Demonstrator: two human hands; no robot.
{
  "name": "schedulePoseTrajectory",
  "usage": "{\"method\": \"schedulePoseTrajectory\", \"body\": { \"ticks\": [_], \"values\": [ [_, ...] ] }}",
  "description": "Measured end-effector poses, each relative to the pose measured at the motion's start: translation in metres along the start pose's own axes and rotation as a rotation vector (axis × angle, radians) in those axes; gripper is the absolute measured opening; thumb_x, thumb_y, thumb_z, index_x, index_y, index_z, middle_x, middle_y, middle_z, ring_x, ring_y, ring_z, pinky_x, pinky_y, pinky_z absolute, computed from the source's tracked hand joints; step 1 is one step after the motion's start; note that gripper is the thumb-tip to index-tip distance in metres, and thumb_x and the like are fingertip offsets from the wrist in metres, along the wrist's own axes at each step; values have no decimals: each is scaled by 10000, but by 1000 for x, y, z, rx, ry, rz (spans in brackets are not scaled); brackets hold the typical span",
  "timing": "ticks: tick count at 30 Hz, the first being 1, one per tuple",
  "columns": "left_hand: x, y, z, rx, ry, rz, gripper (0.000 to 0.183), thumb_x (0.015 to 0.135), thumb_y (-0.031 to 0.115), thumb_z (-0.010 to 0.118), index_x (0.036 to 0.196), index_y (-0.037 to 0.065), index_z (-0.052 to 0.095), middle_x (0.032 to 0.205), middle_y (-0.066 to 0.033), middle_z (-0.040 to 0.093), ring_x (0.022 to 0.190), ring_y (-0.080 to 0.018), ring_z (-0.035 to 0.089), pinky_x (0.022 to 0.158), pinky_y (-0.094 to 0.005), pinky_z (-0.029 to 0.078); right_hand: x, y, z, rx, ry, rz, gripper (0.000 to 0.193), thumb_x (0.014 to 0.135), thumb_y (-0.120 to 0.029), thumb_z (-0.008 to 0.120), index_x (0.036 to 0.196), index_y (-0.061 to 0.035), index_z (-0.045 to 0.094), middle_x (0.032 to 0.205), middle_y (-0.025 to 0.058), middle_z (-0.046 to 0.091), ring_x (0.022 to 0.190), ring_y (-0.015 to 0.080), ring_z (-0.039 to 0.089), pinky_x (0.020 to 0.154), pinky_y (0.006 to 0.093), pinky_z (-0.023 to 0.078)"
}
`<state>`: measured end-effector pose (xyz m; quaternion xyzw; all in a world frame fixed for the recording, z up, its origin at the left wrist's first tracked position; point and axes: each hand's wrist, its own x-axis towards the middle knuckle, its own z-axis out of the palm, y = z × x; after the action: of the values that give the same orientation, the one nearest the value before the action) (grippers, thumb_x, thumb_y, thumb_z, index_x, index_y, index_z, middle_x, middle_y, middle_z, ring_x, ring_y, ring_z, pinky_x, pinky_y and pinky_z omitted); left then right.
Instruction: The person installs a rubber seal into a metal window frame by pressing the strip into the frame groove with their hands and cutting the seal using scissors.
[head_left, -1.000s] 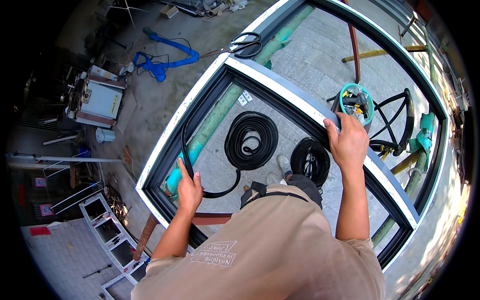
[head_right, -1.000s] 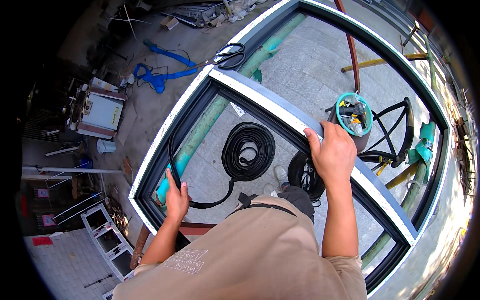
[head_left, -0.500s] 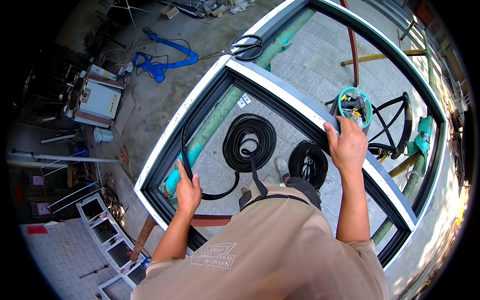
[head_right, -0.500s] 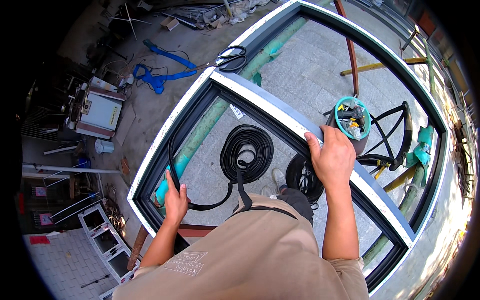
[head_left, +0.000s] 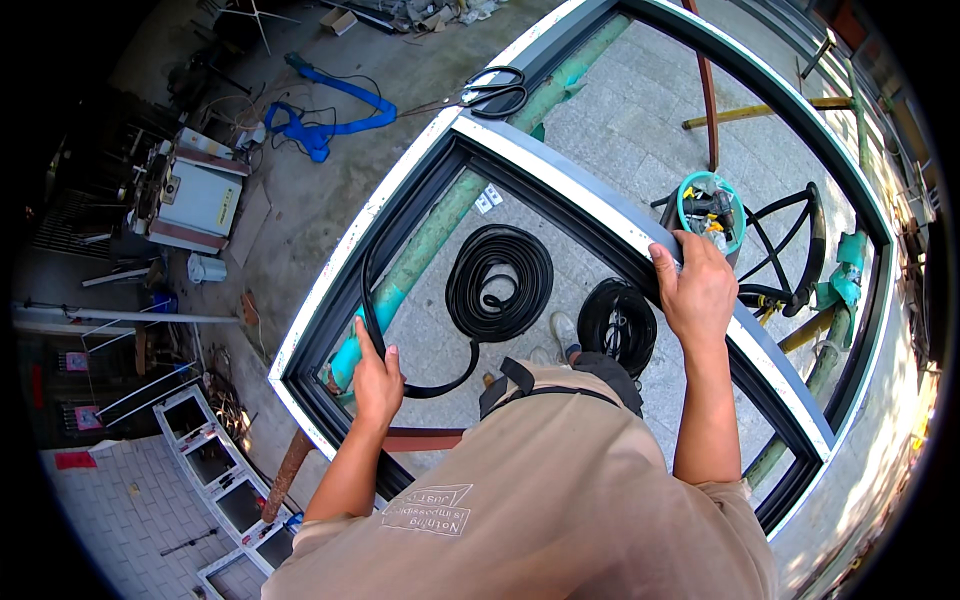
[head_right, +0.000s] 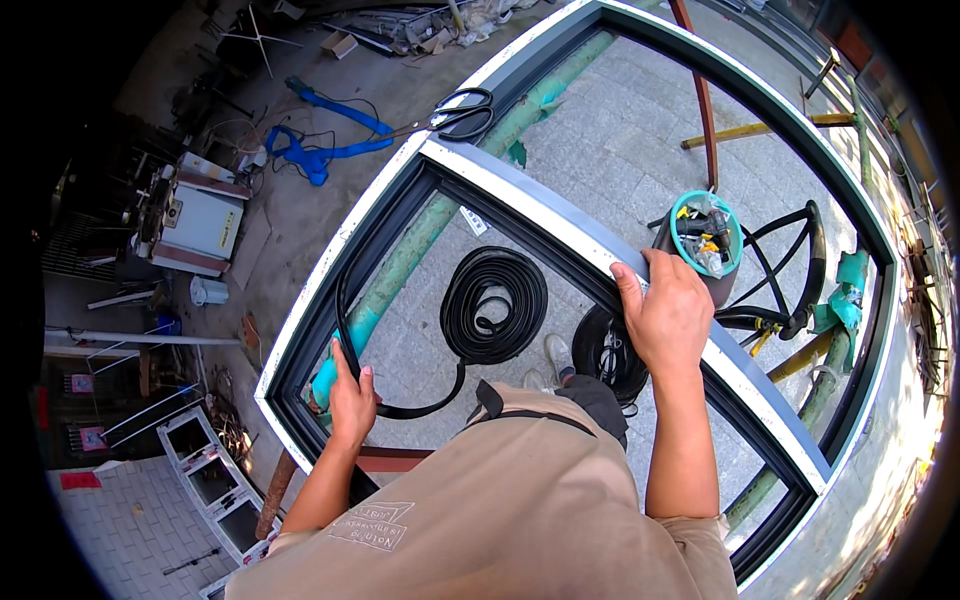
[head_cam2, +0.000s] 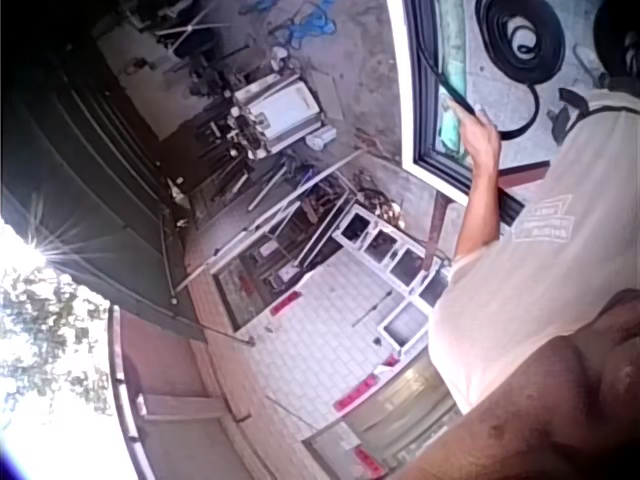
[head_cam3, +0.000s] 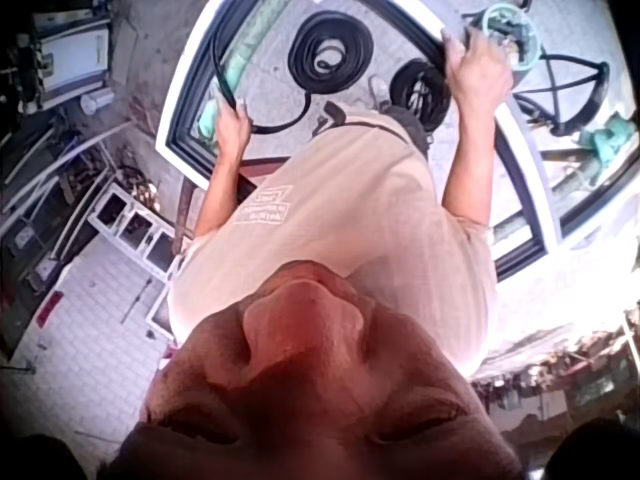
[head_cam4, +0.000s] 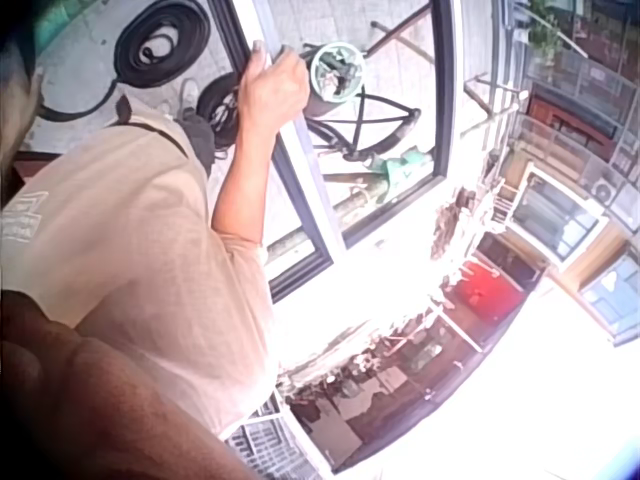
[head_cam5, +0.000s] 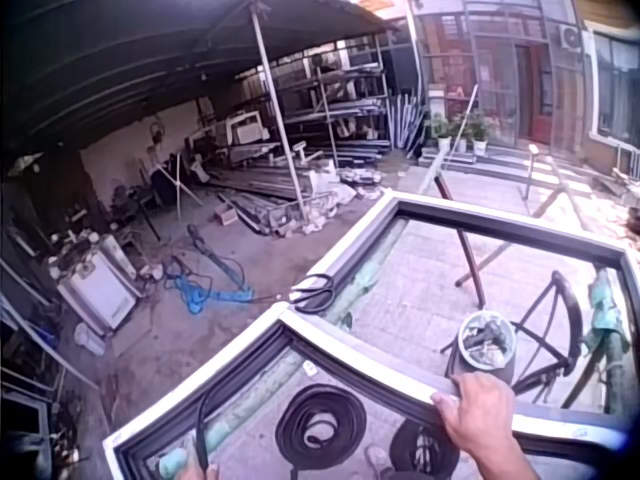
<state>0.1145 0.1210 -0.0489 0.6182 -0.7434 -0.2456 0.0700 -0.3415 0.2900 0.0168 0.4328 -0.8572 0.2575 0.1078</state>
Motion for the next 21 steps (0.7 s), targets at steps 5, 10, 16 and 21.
{"method": "schedulePoseTrajectory", "body": {
  "ticks": [5, 10, 16, 21],
  "values": [
    [0, -11, 4, 16, 28, 28, 894, 1140, 173, 639, 1820, -12, 88, 804, -252, 746, 734, -475, 757, 700, -560, 558, 2, -2, 1, -8, -15, 17, 476, 1029, -464, 823, 1138, -1, 797, 983, 211, 777, 939, 425, 762, 870, 514, 594],
    [0, -5, 0, -34, 20, 12, 867, 1145, 173, 629, 1822, 0, 116, 808, -240, 745, 737, -457, 764, 707, -554, 565, 0, -1, 2, -27, -14, 21, 462, 1026, -449, 830, 1143, -3, 799, 1013, 214, 791, 953, 439, 769, 862, 525, 597],
    [0, -4, 0, -52, 13, 17, 849, 1153, 171, 619, 1823, 3, 125, 802, -220, 745, 728, -437, 768, 703, -545, 570, 0, -1, 3, -29, -7, 8, 454, 1032, -441, 825, 1160, -6, 803, 1029, 217, 796, 958, 438, 773, 858, 521, 601],
    [2, -18, 8, -12, 38, 60, 842, 1187, 171, 578, 1845, 81, 60, 733, -142, 733, 639, -315, 765, 642, -461, 602, 1, 0, 3, -35, -5, -9, 447, 1035, -437, 823, 1163, -9, 804, 1019, 214, 792, 950, 437, 772, 850, 522, 600]
  ]
}}
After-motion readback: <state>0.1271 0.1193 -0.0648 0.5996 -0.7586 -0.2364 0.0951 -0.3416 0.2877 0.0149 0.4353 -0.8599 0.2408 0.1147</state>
